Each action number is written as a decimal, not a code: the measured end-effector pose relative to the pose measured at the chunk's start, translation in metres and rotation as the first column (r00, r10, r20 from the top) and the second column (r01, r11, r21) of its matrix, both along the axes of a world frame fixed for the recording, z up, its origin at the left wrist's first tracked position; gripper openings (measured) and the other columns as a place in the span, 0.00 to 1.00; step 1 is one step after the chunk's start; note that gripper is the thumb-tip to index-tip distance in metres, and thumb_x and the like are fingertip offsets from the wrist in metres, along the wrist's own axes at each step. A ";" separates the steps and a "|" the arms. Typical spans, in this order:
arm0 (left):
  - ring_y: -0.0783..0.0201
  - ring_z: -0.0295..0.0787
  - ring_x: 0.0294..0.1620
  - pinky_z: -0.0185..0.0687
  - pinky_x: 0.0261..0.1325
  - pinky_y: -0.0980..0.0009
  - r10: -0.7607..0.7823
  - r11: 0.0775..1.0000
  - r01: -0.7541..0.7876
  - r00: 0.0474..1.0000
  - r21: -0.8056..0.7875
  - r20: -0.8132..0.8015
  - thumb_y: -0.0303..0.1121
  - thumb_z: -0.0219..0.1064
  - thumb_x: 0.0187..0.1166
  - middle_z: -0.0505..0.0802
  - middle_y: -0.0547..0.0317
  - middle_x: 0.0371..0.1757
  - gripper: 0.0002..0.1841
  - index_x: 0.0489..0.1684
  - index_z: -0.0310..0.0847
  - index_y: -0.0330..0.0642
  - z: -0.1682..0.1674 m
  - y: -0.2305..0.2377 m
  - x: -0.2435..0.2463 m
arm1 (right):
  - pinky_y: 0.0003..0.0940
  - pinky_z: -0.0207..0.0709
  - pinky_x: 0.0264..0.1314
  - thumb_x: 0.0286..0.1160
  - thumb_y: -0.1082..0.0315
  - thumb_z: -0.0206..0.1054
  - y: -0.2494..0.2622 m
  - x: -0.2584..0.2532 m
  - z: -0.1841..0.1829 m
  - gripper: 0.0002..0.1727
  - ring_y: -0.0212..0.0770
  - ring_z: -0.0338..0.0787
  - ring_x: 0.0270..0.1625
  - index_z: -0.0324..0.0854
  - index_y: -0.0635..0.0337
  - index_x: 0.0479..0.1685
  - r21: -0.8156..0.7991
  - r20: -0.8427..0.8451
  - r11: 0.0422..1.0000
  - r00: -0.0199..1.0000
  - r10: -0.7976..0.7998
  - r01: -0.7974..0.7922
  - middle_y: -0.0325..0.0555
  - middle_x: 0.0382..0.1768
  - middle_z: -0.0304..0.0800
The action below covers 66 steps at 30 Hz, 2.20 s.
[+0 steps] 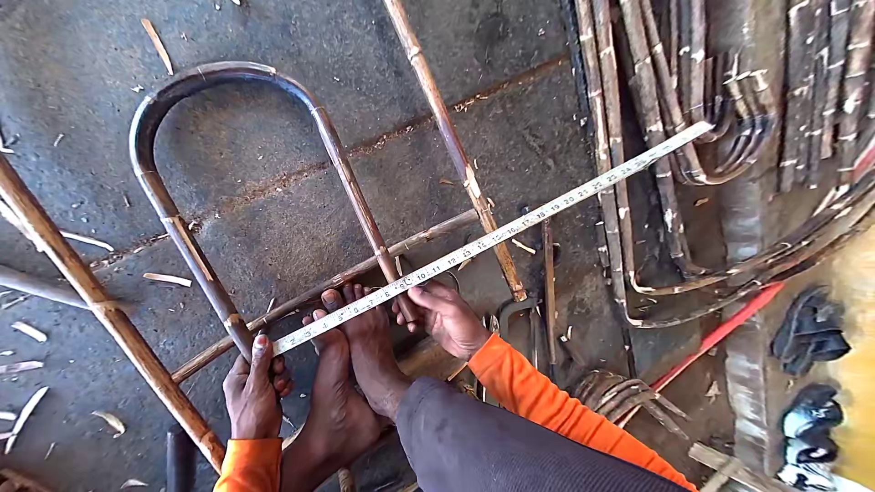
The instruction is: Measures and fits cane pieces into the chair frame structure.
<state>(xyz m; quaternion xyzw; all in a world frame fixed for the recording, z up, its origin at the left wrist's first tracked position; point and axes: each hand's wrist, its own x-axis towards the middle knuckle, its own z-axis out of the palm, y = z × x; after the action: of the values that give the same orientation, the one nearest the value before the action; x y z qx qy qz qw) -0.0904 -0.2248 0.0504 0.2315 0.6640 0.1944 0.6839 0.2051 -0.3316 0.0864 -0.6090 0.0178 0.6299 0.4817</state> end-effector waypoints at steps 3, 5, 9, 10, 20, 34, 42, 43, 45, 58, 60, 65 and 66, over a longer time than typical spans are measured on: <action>0.67 0.68 0.10 0.68 0.11 0.73 -0.031 1.000 0.031 0.999 0.004 0.004 0.44 0.58 0.92 0.75 0.61 0.17 0.14 0.43 0.78 0.43 -0.002 0.001 -0.004 | 0.32 0.85 0.36 0.91 0.36 0.41 0.004 0.002 0.001 0.37 0.42 0.91 0.36 0.80 0.63 0.60 -0.052 -0.052 0.999 0.999 0.004 -0.007 0.56 0.43 0.91; 0.67 0.69 0.10 0.69 0.11 0.73 -0.052 0.999 0.052 0.999 0.014 0.008 0.44 0.58 0.92 0.75 0.60 0.17 0.14 0.43 0.78 0.43 -0.003 0.001 -0.006 | 0.31 0.84 0.31 0.91 0.38 0.47 0.009 0.001 0.000 0.35 0.42 0.90 0.32 0.82 0.64 0.57 -0.119 -0.020 0.993 1.000 0.006 -0.008 0.57 0.40 0.92; 0.67 0.69 0.10 0.70 0.12 0.73 -0.059 0.998 0.059 0.998 0.029 0.021 0.43 0.59 0.91 0.77 0.59 0.18 0.14 0.43 0.79 0.42 -0.003 0.001 -0.007 | 0.30 0.83 0.32 0.92 0.45 0.51 0.036 -0.007 0.018 0.26 0.40 0.88 0.30 0.84 0.58 0.52 -0.364 0.079 0.931 0.997 0.024 0.007 0.52 0.37 0.91; 0.66 0.70 0.10 0.70 0.12 0.72 -0.055 0.998 0.055 0.998 0.028 0.025 0.43 0.59 0.91 0.77 0.58 0.18 0.14 0.43 0.79 0.41 -0.002 0.000 -0.007 | 0.32 0.84 0.31 0.92 0.48 0.54 0.028 -0.004 0.010 0.24 0.42 0.90 0.30 0.85 0.59 0.59 -0.290 0.061 0.957 0.998 -0.007 0.024 0.55 0.39 0.92; 0.64 0.73 0.11 0.74 0.12 0.70 -0.022 0.999 0.020 0.999 0.038 0.042 0.42 0.59 0.91 0.80 0.56 0.19 0.15 0.44 0.80 0.39 0.003 0.002 0.003 | 0.30 0.82 0.26 0.93 0.53 0.54 0.037 0.004 0.023 0.22 0.41 0.88 0.29 0.82 0.49 0.75 -0.242 0.108 0.970 0.994 -0.010 0.036 0.55 0.39 0.91; 0.64 0.97 0.37 0.96 0.48 0.59 -0.501 0.790 0.573 0.809 0.219 -0.309 0.43 0.79 0.75 0.98 0.57 0.37 0.16 0.50 0.90 0.41 -0.006 0.119 0.024 | 0.27 0.79 0.23 0.83 0.42 0.64 0.117 0.068 -0.009 0.25 0.36 0.94 0.30 0.91 0.55 0.54 -0.278 0.347 0.951 0.909 0.232 -0.136 0.46 0.39 0.99; 0.58 0.98 0.38 0.97 0.40 0.56 -0.474 0.846 0.504 0.861 0.176 -0.185 0.43 0.79 0.75 0.98 0.52 0.41 0.20 0.57 0.87 0.41 -0.016 0.118 0.017 | 0.40 0.91 0.37 0.81 0.44 0.67 0.117 0.065 -0.009 0.25 0.43 0.97 0.36 0.90 0.59 0.52 -0.315 0.339 0.940 0.909 0.241 -0.132 0.48 0.38 0.98; 0.57 0.98 0.38 0.97 0.40 0.56 -0.467 0.850 0.496 0.866 0.179 -0.182 0.42 0.79 0.75 0.97 0.52 0.41 0.20 0.58 0.87 0.40 -0.015 0.118 0.017 | 0.40 0.91 0.38 0.82 0.44 0.67 0.118 0.064 -0.008 0.25 0.43 0.97 0.36 0.90 0.60 0.51 -0.322 0.340 0.938 0.908 0.243 -0.131 0.47 0.38 0.98; 0.58 0.98 0.37 0.97 0.40 0.57 -0.453 0.852 0.486 0.870 0.194 -0.193 0.41 0.79 0.75 0.97 0.52 0.41 0.19 0.58 0.87 0.39 -0.015 0.117 0.016 | 0.38 0.91 0.36 0.83 0.48 0.67 0.117 0.062 -0.008 0.23 0.42 0.96 0.34 0.91 0.62 0.46 -0.332 0.353 0.934 0.900 0.255 -0.134 0.46 0.34 0.98; 0.62 0.98 0.39 0.97 0.47 0.60 -0.458 0.828 0.490 0.872 0.272 -0.175 0.41 0.77 0.77 0.99 0.54 0.41 0.18 0.59 0.90 0.40 -0.018 0.113 0.013 | 0.43 0.87 0.64 0.95 0.44 0.40 0.103 0.102 -0.003 0.29 0.45 0.93 0.62 0.64 0.50 0.84 0.191 0.435 0.979 0.900 -0.022 -0.069 0.44 0.66 0.90; 0.61 0.98 0.38 0.97 0.46 0.59 -0.458 0.825 0.487 0.873 0.287 -0.165 0.42 0.77 0.77 0.98 0.54 0.40 0.18 0.58 0.90 0.39 -0.020 0.113 0.013 | 0.48 0.89 0.64 0.88 0.51 0.60 0.108 0.086 -0.006 0.30 0.49 0.94 0.60 0.68 0.60 0.81 0.041 0.604 0.951 0.766 0.219 -0.305 0.50 0.61 0.92; 0.62 0.97 0.35 0.97 0.43 0.60 -0.480 0.809 0.512 0.859 0.289 -0.179 0.42 0.76 0.78 0.98 0.55 0.37 0.17 0.55 0.90 0.39 -0.019 0.114 0.013 | 0.58 0.86 0.58 0.72 0.42 0.76 0.122 0.052 -0.048 0.33 0.45 0.96 0.46 0.84 0.55 0.69 -0.359 0.715 0.701 0.302 0.631 -0.616 0.47 0.44 0.96; 0.62 0.97 0.35 0.97 0.44 0.60 -0.479 0.810 0.509 0.861 0.291 -0.172 0.42 0.76 0.78 0.98 0.55 0.37 0.17 0.55 0.90 0.39 -0.020 0.114 0.012 | 0.56 0.88 0.55 0.72 0.47 0.76 0.123 0.052 -0.050 0.28 0.43 0.96 0.44 0.86 0.55 0.65 -0.341 0.716 0.715 0.324 0.618 -0.610 0.46 0.43 0.97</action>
<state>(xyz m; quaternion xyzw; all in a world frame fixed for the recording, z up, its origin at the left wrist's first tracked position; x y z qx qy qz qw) -0.0781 -0.1108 0.0304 0.5146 0.5695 0.1065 0.6321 0.2574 -0.2082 0.0363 -0.7829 -0.4257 0.4249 0.1594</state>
